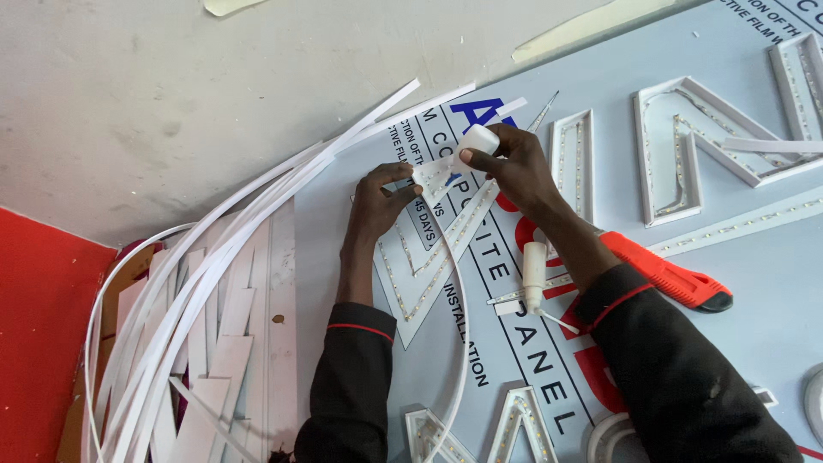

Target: The person assembles a lightbox letter by applying glue to the edges of a white plastic frame and attaching a flexible plastic strip. They use a utility knife to trim the strip and a glue bottle to secure the components on a workbench.

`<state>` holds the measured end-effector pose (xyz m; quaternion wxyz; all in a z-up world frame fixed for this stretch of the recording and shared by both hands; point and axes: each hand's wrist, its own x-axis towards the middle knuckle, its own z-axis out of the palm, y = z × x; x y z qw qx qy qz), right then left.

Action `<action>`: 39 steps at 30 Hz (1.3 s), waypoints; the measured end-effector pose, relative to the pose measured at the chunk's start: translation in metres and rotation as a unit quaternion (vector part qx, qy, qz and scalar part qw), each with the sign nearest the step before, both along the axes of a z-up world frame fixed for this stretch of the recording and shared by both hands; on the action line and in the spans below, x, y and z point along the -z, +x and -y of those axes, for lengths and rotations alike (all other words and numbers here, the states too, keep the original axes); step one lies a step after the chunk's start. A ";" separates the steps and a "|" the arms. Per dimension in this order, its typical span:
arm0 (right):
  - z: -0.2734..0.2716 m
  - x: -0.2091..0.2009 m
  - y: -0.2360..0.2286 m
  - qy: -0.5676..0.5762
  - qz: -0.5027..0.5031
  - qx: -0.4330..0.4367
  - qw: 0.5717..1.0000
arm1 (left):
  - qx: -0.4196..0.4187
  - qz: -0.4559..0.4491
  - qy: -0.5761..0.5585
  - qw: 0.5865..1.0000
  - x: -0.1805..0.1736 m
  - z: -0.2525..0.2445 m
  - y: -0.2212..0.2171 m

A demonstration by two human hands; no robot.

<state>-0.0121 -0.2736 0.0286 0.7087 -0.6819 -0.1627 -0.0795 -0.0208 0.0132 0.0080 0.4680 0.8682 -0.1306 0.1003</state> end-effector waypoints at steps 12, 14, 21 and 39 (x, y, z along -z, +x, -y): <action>-0.008 0.006 -0.001 -0.054 0.015 -0.025 0.998 | -0.005 -0.013 0.006 1.000 -0.010 0.002 -0.006; -0.009 0.006 -0.003 -0.050 0.014 -0.025 0.998 | -0.005 -0.012 0.008 1.000 -0.008 0.002 -0.005; -0.014 0.004 -0.008 -0.023 0.012 -0.014 1.000 | -0.018 -0.012 0.012 1.000 -0.003 -0.001 -0.001; -0.025 0.023 0.002 0.026 0.043 0.015 0.999 | -0.020 -0.008 0.005 1.000 -0.012 0.006 -0.008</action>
